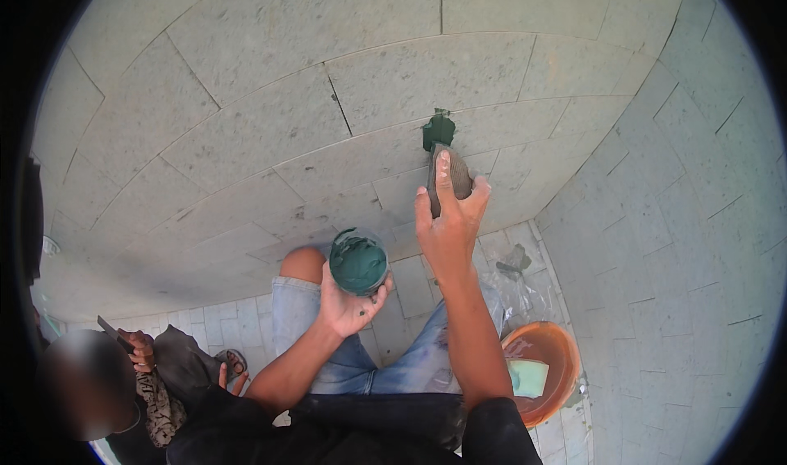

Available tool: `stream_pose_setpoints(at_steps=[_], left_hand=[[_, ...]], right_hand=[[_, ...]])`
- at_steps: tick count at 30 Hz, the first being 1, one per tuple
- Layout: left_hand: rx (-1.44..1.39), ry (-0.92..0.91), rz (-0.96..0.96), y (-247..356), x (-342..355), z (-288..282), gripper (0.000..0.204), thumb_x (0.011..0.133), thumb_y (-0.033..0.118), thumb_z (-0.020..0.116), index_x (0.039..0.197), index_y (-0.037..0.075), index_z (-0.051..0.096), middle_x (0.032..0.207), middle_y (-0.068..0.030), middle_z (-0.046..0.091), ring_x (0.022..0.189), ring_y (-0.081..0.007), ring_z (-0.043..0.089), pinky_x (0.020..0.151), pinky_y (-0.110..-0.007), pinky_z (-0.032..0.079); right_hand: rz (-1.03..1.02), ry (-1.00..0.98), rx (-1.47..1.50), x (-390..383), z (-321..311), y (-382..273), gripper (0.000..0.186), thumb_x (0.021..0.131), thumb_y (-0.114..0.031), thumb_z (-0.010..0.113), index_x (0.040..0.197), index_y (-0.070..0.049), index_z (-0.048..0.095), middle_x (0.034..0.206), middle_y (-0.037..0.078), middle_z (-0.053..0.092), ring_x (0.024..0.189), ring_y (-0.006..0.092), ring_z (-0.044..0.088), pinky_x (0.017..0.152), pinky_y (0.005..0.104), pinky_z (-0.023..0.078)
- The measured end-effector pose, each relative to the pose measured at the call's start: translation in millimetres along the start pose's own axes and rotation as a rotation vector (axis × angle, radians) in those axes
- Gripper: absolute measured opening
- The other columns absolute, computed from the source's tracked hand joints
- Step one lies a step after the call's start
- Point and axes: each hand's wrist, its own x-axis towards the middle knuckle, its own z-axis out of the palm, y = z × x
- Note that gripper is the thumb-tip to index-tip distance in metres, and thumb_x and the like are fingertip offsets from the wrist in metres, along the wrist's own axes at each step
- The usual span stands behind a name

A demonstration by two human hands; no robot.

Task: The person applies green patching compound to a stone wall using a small spreader and then wipes the area with a damp sponge from a bucket.

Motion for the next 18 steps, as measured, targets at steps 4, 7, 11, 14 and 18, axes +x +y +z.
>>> stream_pose_setpoints(at_steps=[4, 7, 11, 14, 18], left_hand=[[0.015, -0.013, -0.013, 0, 3, 0, 0.064, 0.085, 0.059, 0.056, 0.122, 0.008, 0.054, 0.118, -0.0141, 0.054, 0.104, -0.0338, 0.054, 0.084, -0.039, 0.053], [0.016, -0.015, -0.020, 1, 1, -4, 0.064, 0.085, 0.060, 0.055, 0.122, 0.007, 0.055, 0.117, -0.0142, 0.055, 0.103, -0.0339, 0.055, 0.083, -0.039, 0.053], [0.039, 0.006, -0.008, 0, -2, -7, 0.064, 0.085, 0.060, 0.054, 0.121, 0.007, 0.055, 0.117, -0.0142, 0.056, 0.103, -0.0339, 0.055, 0.082, -0.039, 0.053], [0.033, -0.007, -0.021, -2, 0, -7, 0.064, 0.085, 0.060, 0.055, 0.121, 0.007, 0.055, 0.117, -0.0141, 0.056, 0.103, -0.0338, 0.055, 0.082, -0.039, 0.053], [0.015, -0.006, -0.038, -5, 3, -5, 0.064, 0.085, 0.060, 0.055, 0.121, 0.007, 0.055, 0.117, -0.0140, 0.055, 0.104, -0.0337, 0.054, 0.083, -0.039, 0.053]], right_hand=[[0.003, -0.102, -0.072, -15, 12, 24, 0.060, 0.078, -0.013, 0.072, 0.136, -0.008, 0.054, 0.114, 0.027, 0.042, 0.104, 0.0384, 0.046, 0.092, 0.0442, 0.041], [0.086, -0.191, -0.018, -32, 0, 29, 0.062, 0.078, -0.014, 0.073, 0.136, -0.008, 0.053, 0.116, 0.028, 0.041, 0.104, 0.0383, 0.046, 0.092, 0.0441, 0.041], [0.048, -0.055, 0.090, -14, -7, 10, 0.062, 0.078, -0.013, 0.073, 0.137, -0.014, 0.053, 0.117, 0.035, 0.040, 0.104, 0.0451, 0.044, 0.093, 0.0493, 0.039], [-0.041, 0.029, 0.004, 2, 11, 13, 0.064, 0.079, -0.014, 0.074, 0.139, -0.014, 0.051, 0.118, 0.036, 0.039, 0.104, 0.0446, 0.043, 0.092, 0.0492, 0.039], [-0.087, 0.041, -0.056, -18, 36, 46, 0.065, 0.079, -0.019, 0.076, 0.139, -0.014, 0.051, 0.117, 0.036, 0.039, 0.104, 0.0453, 0.044, 0.092, 0.0490, 0.040]])
